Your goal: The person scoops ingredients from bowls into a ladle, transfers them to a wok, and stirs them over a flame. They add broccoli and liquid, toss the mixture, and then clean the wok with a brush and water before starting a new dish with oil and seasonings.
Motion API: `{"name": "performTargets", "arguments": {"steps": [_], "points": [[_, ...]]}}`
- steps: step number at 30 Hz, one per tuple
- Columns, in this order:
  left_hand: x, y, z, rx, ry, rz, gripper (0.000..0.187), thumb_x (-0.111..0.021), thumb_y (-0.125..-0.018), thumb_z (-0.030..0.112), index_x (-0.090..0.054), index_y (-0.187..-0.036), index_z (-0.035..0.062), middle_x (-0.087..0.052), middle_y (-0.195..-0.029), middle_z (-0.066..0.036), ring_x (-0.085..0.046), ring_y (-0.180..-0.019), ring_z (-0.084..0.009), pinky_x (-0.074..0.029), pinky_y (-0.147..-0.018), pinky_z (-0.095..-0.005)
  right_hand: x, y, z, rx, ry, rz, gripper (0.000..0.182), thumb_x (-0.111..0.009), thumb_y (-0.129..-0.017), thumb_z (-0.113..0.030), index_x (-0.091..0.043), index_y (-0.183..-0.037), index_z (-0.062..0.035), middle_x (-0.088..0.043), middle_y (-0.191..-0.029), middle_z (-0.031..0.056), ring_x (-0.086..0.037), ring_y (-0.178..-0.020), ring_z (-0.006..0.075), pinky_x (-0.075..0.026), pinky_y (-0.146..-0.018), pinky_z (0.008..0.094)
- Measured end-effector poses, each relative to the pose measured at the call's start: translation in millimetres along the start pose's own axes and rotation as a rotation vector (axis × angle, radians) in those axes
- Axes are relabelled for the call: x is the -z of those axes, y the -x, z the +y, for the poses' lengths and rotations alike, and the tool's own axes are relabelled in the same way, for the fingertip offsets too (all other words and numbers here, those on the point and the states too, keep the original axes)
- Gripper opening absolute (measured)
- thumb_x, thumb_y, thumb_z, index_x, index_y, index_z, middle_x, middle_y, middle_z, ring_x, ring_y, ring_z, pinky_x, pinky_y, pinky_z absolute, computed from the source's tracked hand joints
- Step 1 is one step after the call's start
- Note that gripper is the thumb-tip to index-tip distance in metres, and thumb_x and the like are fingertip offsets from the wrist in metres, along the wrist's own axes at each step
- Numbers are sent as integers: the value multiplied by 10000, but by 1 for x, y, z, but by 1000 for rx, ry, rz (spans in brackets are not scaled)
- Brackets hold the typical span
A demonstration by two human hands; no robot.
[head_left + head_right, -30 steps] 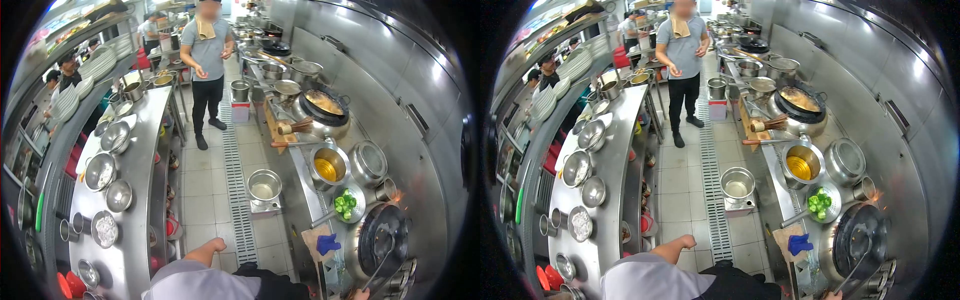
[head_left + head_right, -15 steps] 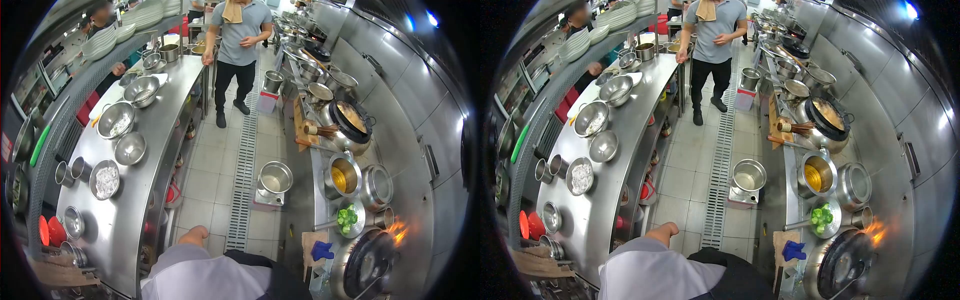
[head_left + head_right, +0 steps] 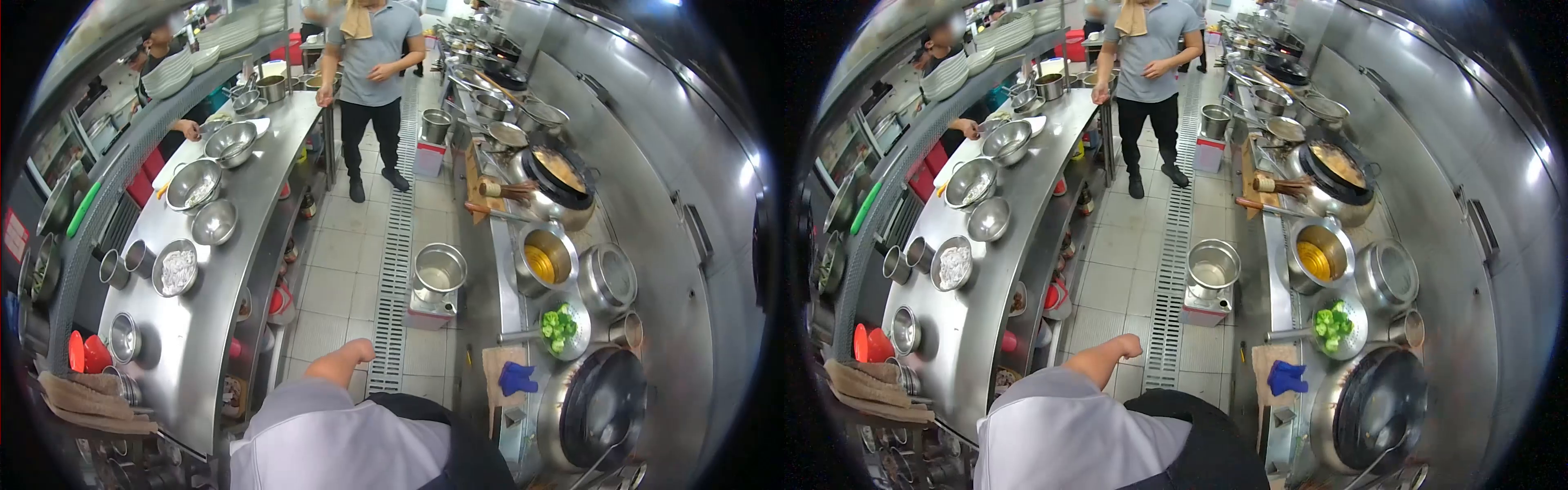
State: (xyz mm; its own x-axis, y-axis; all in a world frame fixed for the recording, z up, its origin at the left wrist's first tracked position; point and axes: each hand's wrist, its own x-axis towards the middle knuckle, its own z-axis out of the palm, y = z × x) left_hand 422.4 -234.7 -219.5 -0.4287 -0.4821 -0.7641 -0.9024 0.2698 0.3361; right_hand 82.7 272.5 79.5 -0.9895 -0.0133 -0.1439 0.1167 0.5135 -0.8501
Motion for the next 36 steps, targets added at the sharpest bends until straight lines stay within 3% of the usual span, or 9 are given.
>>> {"name": "performTargets", "arguments": {"steps": [8,13,15,18,25,29,30,31,36], "points": [[-26,50,168,-171,-131,-371,375,-527,-875,343,-630,-1020,13,-676,-821,-112,-656,-679,-201,-530,-590,-347,97,9,41,-44,-250,-11,320,-517,-776,-8,-536,-1095,-18,-521,-674,34,-504,-567,112,-432,-528,246],[-53,124,276,-416,-204,-565,359,-558,-866,367,-642,-944,26,-660,-754,-76,-636,-639,-173,-513,-577,-317,153,3,104,-47,-398,-12,318,-514,-780,-7,-533,-1098,-20,-515,-667,28,-495,-552,100,-426,-509,236],[-61,154,314,-532,-219,-623,379,-565,-883,385,-633,-987,26,-658,-763,-65,-626,-691,-135,-503,-621,-270,150,38,74,-32,-342,81,217,-488,-867,-72,-551,-1074,-78,-399,-577,-66,-347,-423,13,-251,-353,177],[-80,180,360,-655,-251,-667,307,-577,-893,333,-644,-938,36,-634,-727,-23,-549,-639,-80,-447,-580,-233,165,55,88,-220,-231,134,168,-507,-861,-87,-553,-1020,-64,-433,-569,-36,-407,-417,70,-334,-373,248],[-155,217,475,-916,-409,-865,223,-566,-910,264,-629,-926,51,-613,-730,-1,-509,-625,-64,-420,-576,-224,186,92,114,-282,-134,256,254,-551,-830,-84,-544,-1067,8,-512,-626,38,-473,-406,102,-396,-377,271],[-225,235,538,-1188,-358,-903,222,-559,-903,259,-620,-875,47,-612,-712,-10,-511,-603,-86,-424,-566,-250,184,107,133,-273,184,328,350,-552,-827,-123,-536,-1155,-2,-619,-746,170,-610,-581,302,-491,-529,398],[-246,233,553,-1210,-340,-875,228,-559,-899,261,-625,-888,43,-615,-712,-14,-514,-595,-94,-424,-561,-258,181,109,143,-163,424,392,388,-552,-826,-138,-526,-1189,-6,-644,-808,223,-638,-677,381,-512,-605,447],[-265,236,570,-1160,-322,-898,241,-558,-896,266,-631,-893,37,-617,-707,-18,-517,-589,-99,-425,-559,-262,180,109,117,-347,357,341,437,-552,-819,-157,-502,-1228,-13,-626,-908,281,-603,-838,452,-496,-733,493],[-382,204,655,-1045,-140,-693,393,-488,-931,342,-642,-812,0,-608,-647,-71,-530,-545,-146,-438,-537,-292,164,112,118,-457,596,280,453,-539,-812,-140,-486,-1241,-4,-624,-865,280,-613,-807,439,-491,-714,505]]}}
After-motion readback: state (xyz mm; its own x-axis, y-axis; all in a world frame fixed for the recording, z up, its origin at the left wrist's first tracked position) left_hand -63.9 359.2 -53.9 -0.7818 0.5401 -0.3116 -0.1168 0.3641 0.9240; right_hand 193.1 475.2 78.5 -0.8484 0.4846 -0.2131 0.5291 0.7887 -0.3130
